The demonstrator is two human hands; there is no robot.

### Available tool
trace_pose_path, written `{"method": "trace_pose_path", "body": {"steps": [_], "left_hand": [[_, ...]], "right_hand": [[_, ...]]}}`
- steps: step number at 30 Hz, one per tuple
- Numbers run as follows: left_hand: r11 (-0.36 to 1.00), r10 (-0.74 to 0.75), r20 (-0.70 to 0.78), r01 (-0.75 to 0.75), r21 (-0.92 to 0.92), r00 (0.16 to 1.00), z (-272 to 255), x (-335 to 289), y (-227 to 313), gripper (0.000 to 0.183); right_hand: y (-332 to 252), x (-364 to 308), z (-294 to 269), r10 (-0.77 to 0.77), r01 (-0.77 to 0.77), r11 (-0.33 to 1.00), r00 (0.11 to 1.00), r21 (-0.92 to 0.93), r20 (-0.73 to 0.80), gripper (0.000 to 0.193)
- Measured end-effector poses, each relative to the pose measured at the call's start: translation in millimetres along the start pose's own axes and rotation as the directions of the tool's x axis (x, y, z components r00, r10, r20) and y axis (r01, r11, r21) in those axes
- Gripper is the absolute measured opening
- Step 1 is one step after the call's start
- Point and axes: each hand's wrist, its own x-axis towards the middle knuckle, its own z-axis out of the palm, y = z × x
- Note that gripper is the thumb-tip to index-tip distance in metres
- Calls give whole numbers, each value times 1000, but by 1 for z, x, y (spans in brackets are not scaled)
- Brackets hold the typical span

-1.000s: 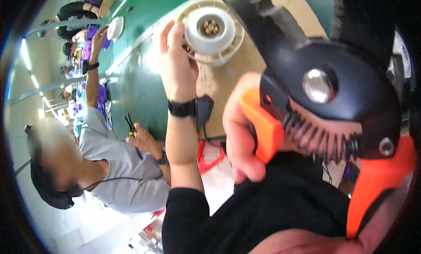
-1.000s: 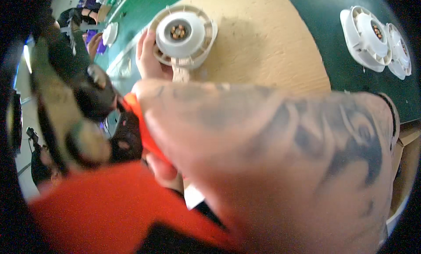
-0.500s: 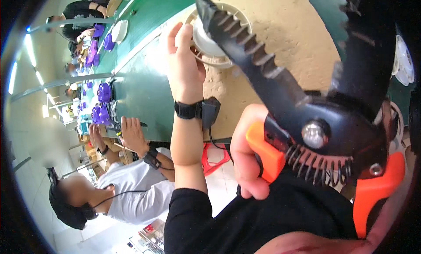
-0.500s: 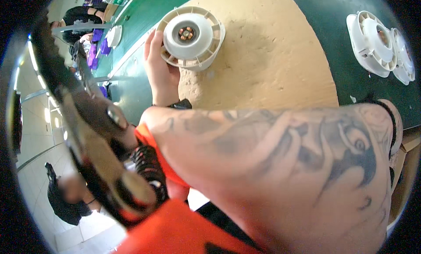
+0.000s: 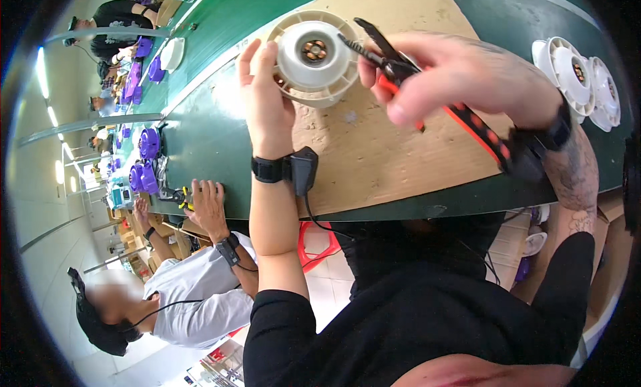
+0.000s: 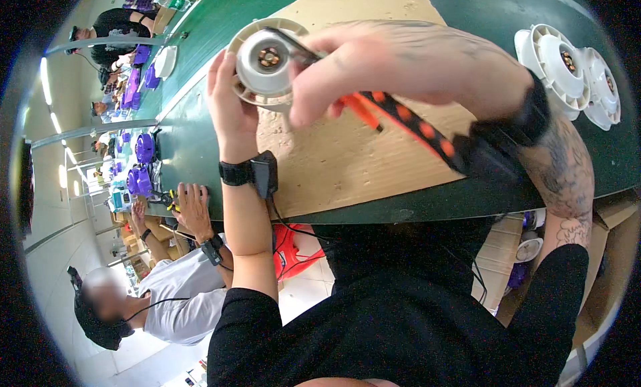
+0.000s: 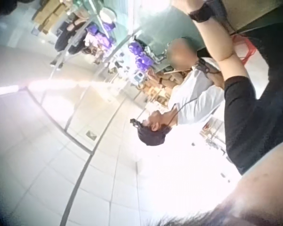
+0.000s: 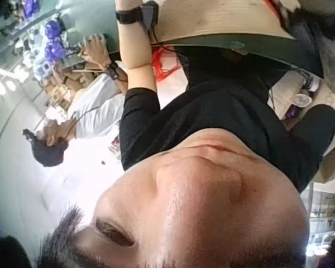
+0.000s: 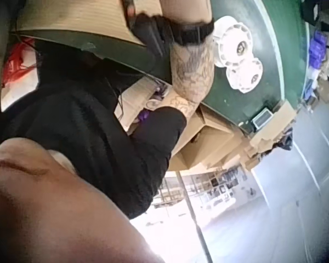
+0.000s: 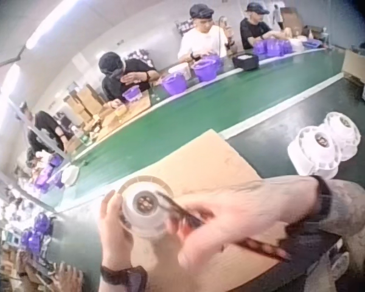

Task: The person uses pliers to manipulate internal components inside white and purple plastic housings. They repeatedly pick up housings from a cardboard box, use the pliers to adjust or remove parts within the central opening, and place the items back into the box or on the table.

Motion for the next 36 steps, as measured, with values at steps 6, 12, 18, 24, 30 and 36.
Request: {"method": "trace_pose_path", "body": {"steps": [6, 12, 18, 24, 30, 36], "left_hand": [[999, 10, -61, -8, 31, 998, -13, 8, 1, 40], [999, 34, -41, -34, 4, 999, -11, 4, -1, 45], [999, 20, -45, -19, 30, 999, -14, 0, 4, 53], [999, 28, -35, -27, 32, 999, -9, 4, -1, 53], [999, 40, -30, -40, 28, 999, -13, 5, -2, 51], [999, 45, -42, -44, 30, 998, -13, 8, -3, 51]], "right_hand": [[25, 24, -9, 102, -134, 975, 978, -177, -181, 48], [8, 9, -4, 80, -125, 900, 989, -418, -124, 62], [10, 17, 2, 216, -254, 743, 967, -620, -137, 76], [50, 37, 3, 123, -215, 799, 973, -562, -197, 43], [52, 35, -6, 172, -183, 947, 983, -264, -63, 48], [51, 27, -28, -10, 21, 999, 975, -48, 221, 66]]}}
